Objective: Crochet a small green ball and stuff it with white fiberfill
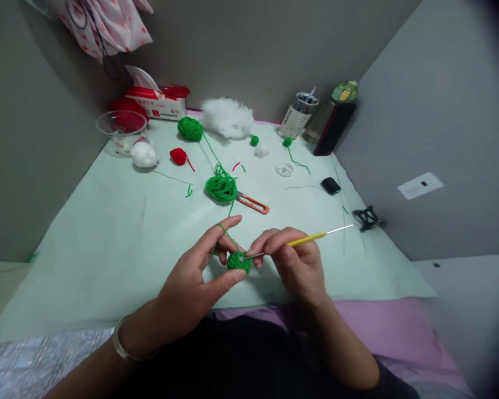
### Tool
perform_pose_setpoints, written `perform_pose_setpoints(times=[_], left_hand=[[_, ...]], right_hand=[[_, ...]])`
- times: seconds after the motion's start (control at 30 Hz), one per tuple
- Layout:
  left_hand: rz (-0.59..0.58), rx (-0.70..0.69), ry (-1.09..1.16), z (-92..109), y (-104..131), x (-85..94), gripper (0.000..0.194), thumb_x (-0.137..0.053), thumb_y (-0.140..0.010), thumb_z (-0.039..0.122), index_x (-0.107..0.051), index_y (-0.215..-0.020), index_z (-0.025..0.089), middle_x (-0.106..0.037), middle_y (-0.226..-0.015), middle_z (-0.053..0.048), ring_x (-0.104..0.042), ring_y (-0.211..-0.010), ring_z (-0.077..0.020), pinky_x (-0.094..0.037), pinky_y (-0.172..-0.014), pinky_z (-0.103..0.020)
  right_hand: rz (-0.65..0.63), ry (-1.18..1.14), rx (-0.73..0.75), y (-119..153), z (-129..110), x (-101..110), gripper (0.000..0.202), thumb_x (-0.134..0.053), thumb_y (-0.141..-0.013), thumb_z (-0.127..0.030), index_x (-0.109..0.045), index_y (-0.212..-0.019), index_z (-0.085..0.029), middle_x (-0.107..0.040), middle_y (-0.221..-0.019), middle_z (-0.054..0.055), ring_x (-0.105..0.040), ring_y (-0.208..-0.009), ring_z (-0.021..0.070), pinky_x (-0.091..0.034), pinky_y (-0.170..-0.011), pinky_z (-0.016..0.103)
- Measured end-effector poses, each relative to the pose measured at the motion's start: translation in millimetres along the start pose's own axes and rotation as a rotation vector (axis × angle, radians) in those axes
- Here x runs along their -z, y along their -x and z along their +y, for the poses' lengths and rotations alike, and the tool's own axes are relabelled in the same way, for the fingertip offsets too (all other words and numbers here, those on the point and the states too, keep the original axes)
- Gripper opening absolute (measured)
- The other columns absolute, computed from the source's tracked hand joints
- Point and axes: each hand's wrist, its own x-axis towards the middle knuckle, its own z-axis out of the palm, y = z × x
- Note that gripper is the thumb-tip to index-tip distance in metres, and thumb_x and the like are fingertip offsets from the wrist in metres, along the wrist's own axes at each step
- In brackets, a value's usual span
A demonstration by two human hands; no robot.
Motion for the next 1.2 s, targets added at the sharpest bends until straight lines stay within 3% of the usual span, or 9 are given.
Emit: perform_pose_setpoints(times=[0.27, 0.43, 0.6, 0.73, 0.97, 1.2], left_hand=[[0.066, -0.064, -0.137, -5.7, 0.5, 1.0, 0.041, -0.081, -0.087, 0.028, -0.073, -0.127, 0.032, -0.07, -0.112, -0.003, -0.06, -0.102, -0.0223, -0.044, -0.102, -0.037], [0.061, -0.12, -0.218, -8.0, -0.9, 2.6, 0.058, -0.08, -0.089, 0.03, -0.063, -0.145, 0.031, -0.072, -0.105, -0.002, -0.06, -0.097, -0.0217, -0.047, -0.098, -0.037], [0.068, -0.158, -0.256, -6.3, -1.0, 2.6, 0.057, -0.081, -0.089, 0.029, -0.066, -0.144, 0.028, -0.074, -0.1, -0.002, -0.061, -0.092, -0.0203, -0.05, -0.093, -0.035], [0.067, -0.132, -0.216, -6.3, -0.4, 3.4, 0.058, -0.085, -0.085, 0.032, -0.068, -0.141, 0.028, -0.074, -0.098, -0.001, -0.063, -0.092, -0.0199, -0.05, -0.094, -0.033], [-0.012, -0.029, -0.126, 4.2, 1.4, 3.0, 0.059, -0.082, -0.085, 0.031, -0.067, -0.142, 0.029, -0.072, -0.096, 0.002, -0.068, -0.097, -0.0169, -0.05, -0.096, -0.028], [-0.003, -0.029, -0.178, 7.6, 1.1, 2.3, 0.058, -0.078, -0.085, 0.028, -0.066, -0.142, 0.024, -0.073, -0.095, 0.002, -0.067, -0.094, -0.0159, -0.052, -0.095, -0.027]], right_hand=[[-0.049, 0.2, 0.1, 0.0, -10.8, -2.4, 0.019, -0.06, -0.106, -0.031, -0.078, -0.103, -0.024, -0.081, -0.097, 0.007, -0.074, -0.085, 0.019, -0.063, -0.074, 0.037], [-0.1, 0.275, 0.13, 1.6, -12.0, -2.5, 0.019, -0.06, -0.106, -0.028, -0.079, -0.108, -0.025, -0.081, -0.101, 0.007, -0.074, -0.094, 0.0197, -0.063, -0.081, 0.037], [-0.119, 0.342, 0.148, 3.5, -11.1, -2.0, 0.019, -0.061, -0.105, -0.027, -0.079, -0.109, -0.026, -0.081, -0.102, 0.007, -0.074, -0.094, 0.0202, -0.063, -0.082, 0.039], [-0.119, 0.239, 0.119, 4.6, -7.5, -1.1, 0.018, -0.062, -0.105, -0.026, -0.08, -0.107, -0.024, -0.08, -0.1, 0.007, -0.073, -0.094, 0.0192, -0.061, -0.083, 0.036], [-0.038, -0.204, -0.053, 6.1, 5.3, -2.1, 0.019, -0.061, -0.106, -0.034, -0.078, -0.103, -0.026, -0.077, -0.1, 0.003, -0.07, -0.077, 0.0131, -0.058, -0.075, 0.031], [-0.056, -0.176, -0.05, 6.0, 2.9, -0.4, 0.018, -0.061, -0.106, -0.032, -0.077, -0.104, -0.026, -0.078, -0.099, 0.004, -0.07, -0.076, 0.014, -0.058, -0.074, 0.031]])
